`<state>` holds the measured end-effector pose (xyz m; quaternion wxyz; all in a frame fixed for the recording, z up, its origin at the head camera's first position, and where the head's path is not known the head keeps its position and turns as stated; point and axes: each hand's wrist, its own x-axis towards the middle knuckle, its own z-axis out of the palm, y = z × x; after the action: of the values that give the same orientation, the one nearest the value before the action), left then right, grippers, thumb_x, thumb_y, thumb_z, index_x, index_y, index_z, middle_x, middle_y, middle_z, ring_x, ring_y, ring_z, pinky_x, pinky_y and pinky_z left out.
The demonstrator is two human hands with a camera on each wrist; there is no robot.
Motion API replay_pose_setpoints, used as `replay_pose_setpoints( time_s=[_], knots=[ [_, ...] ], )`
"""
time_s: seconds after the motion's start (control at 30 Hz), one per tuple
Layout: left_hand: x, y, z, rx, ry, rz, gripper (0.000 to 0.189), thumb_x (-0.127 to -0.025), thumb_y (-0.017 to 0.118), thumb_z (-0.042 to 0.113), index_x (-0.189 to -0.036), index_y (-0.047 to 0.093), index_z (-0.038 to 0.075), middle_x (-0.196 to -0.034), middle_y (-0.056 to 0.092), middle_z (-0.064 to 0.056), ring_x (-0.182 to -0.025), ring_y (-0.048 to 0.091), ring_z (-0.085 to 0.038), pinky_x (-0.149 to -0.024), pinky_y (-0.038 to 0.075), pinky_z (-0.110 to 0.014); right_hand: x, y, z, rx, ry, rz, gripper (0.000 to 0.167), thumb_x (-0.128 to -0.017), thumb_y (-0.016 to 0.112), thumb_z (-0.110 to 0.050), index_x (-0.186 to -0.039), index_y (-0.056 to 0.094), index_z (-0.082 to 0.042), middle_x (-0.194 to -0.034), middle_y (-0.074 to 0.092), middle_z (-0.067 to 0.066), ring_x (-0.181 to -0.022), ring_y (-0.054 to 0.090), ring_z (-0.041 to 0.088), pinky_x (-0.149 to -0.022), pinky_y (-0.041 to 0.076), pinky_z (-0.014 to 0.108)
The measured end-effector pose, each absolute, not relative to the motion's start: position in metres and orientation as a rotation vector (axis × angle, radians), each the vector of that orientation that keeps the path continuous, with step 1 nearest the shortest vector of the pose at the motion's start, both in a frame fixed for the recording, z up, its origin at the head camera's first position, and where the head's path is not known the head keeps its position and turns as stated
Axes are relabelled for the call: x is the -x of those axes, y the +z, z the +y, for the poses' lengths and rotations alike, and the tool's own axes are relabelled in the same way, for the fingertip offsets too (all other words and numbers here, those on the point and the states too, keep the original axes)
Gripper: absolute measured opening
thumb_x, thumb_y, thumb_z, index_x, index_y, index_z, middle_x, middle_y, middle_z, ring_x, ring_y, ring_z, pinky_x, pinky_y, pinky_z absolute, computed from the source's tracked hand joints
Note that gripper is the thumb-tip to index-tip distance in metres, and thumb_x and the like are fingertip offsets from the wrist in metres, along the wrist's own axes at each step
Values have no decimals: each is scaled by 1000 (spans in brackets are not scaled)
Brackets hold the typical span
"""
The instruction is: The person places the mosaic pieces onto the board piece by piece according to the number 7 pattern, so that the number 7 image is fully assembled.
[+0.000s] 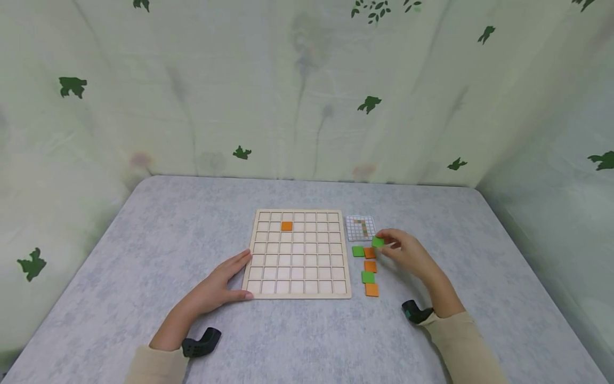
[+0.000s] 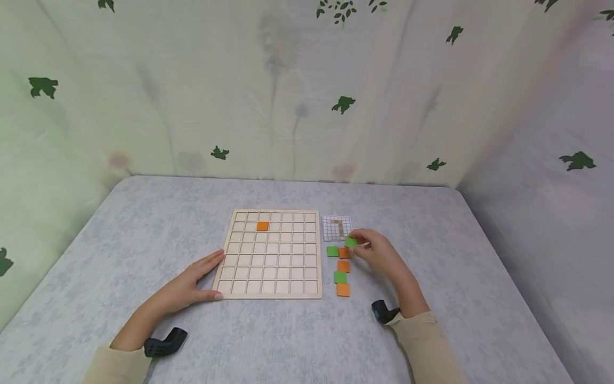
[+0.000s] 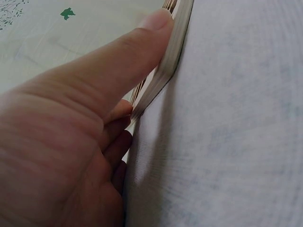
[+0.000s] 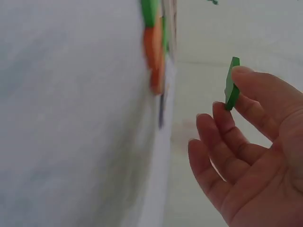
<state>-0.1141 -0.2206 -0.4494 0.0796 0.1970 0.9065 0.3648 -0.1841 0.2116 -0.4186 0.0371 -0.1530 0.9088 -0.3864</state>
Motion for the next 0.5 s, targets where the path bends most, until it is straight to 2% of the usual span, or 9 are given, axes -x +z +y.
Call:
replay_pose_setpoints(
  time_s=[0.33,0.5],
  knots=[
    [114,-448,-221,-581,1099,2710,92,-72,71,44,-140,27,1,-146,21,-15,-130,17,-38,-99,20,-56,209,-392,161,750,-1389,2709,34,-85,63,-21,-116,59,-8,-108,57,5,-94,52,21,-82,44,39],
    [113,-447,-220,-572,1096,2709,92,-72,71,44,-140,27,1,-146,21,-15,-130,17,-38,-99,20,-56,223,-390,127,825,-1471,2656,36,-84,64,-20,-117,59,-7,-106,58,5,-92,53,19,-80,45,36]
  ],
)
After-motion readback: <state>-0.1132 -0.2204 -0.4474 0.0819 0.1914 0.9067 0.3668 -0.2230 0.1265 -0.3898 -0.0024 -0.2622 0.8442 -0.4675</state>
